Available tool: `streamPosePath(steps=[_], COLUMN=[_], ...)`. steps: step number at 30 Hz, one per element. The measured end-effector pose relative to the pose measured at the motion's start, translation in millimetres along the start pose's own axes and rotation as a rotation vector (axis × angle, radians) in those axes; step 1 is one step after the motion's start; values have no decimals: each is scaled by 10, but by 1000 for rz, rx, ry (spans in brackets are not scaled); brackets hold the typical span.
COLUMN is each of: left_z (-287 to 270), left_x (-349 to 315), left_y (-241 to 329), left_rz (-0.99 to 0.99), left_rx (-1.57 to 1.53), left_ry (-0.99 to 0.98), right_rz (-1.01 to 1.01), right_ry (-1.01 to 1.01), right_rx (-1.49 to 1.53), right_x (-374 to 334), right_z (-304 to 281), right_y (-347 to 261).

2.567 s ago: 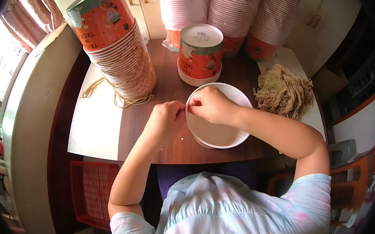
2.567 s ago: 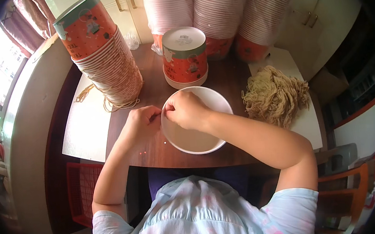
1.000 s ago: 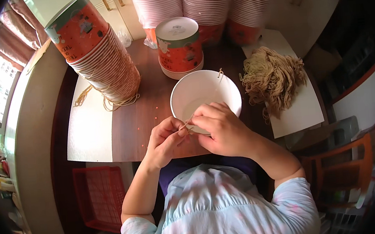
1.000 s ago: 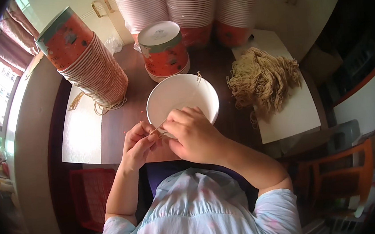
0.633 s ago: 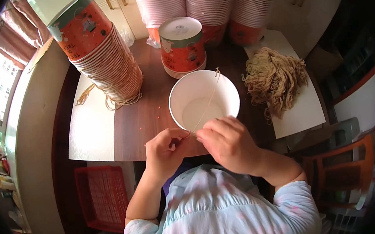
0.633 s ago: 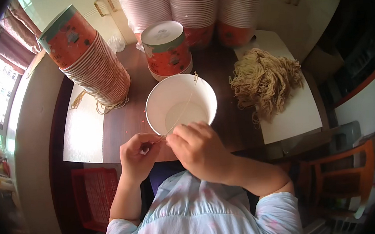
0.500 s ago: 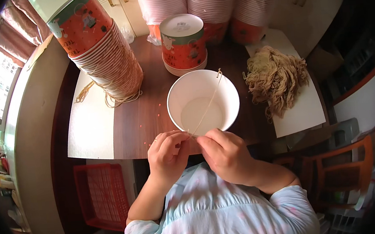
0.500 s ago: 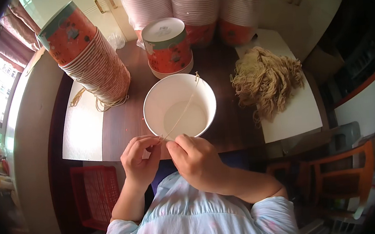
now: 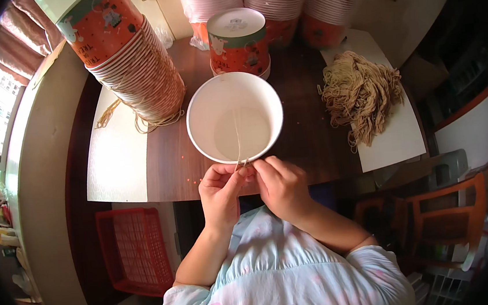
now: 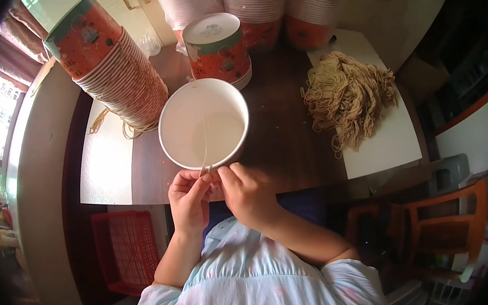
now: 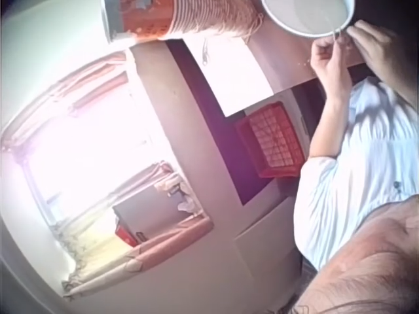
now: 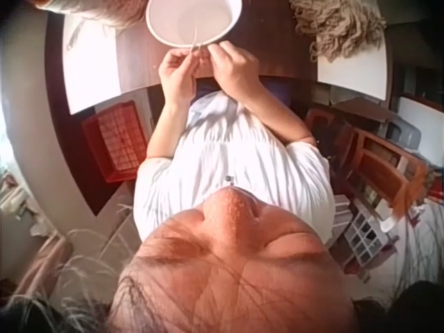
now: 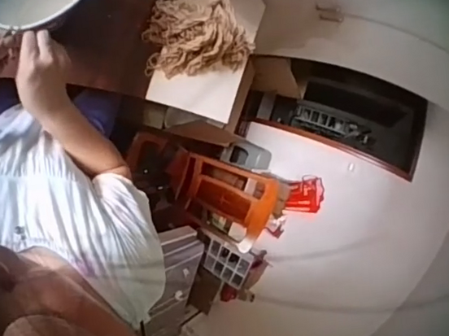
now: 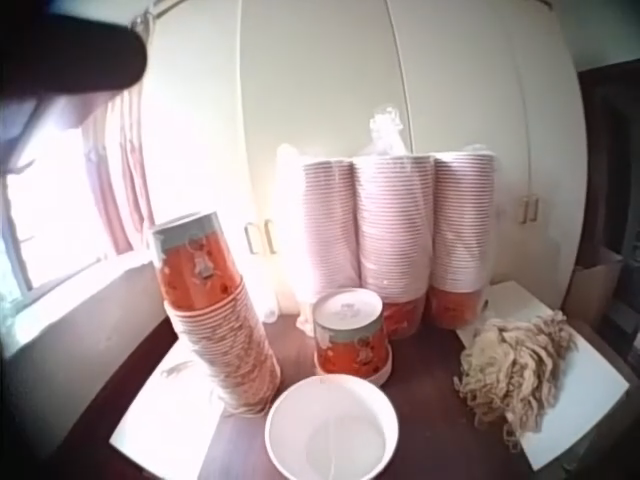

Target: Attaching rope handles to paper buckets by threading them through pre-punched holes.

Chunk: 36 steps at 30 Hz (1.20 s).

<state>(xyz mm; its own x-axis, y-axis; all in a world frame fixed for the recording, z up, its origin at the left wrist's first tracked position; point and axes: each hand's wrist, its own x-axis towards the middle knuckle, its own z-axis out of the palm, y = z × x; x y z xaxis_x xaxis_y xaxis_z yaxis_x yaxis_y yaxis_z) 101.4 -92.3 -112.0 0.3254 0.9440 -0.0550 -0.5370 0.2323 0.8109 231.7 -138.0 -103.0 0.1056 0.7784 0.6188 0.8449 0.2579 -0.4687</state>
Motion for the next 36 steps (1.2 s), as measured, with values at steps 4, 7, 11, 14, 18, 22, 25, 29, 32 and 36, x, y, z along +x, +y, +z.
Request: streamPosePath(steps=[4, 7, 11, 14, 18, 22, 25, 29, 32, 36], left_z=[4, -49, -82, -97, -112, -84, -169, -155, -107, -111], left_x=[16, 19, -3, -12, -48, -95, -92, -72, -28, -6], left_y=[47, 51, 50, 26, 4, 35, 0, 20, 13, 0], left_rz=[-16, -3, -34, 1, 162, 300, 401, 589, 841, 957], left_rx=[-30, -29, -87, -81, 193, 413, 620, 894, 994, 1099], left_ry=[22, 43, 39, 36, 47, 70, 53, 43, 24, 38], right_rz=[238, 438, 750, 896, 990, 1109, 1163, 1205, 1189, 1167], right_ry=[-60, -162, -243, -170, -158, -145, -157, -162, -118, -98], right_rx=[396, 757, 1248, 1467, 1584, 1607, 1630, 1592, 1563, 1572], right_x=[32, 31, 44, 16, 29, 30, 37, 52, 2, -15], right_z=[43, 85, 107, 200, 245, 235, 206, 185, 216, 224], right_y=[8, 28, -73, -91, -47, -36, -38, -67, -83, -145])
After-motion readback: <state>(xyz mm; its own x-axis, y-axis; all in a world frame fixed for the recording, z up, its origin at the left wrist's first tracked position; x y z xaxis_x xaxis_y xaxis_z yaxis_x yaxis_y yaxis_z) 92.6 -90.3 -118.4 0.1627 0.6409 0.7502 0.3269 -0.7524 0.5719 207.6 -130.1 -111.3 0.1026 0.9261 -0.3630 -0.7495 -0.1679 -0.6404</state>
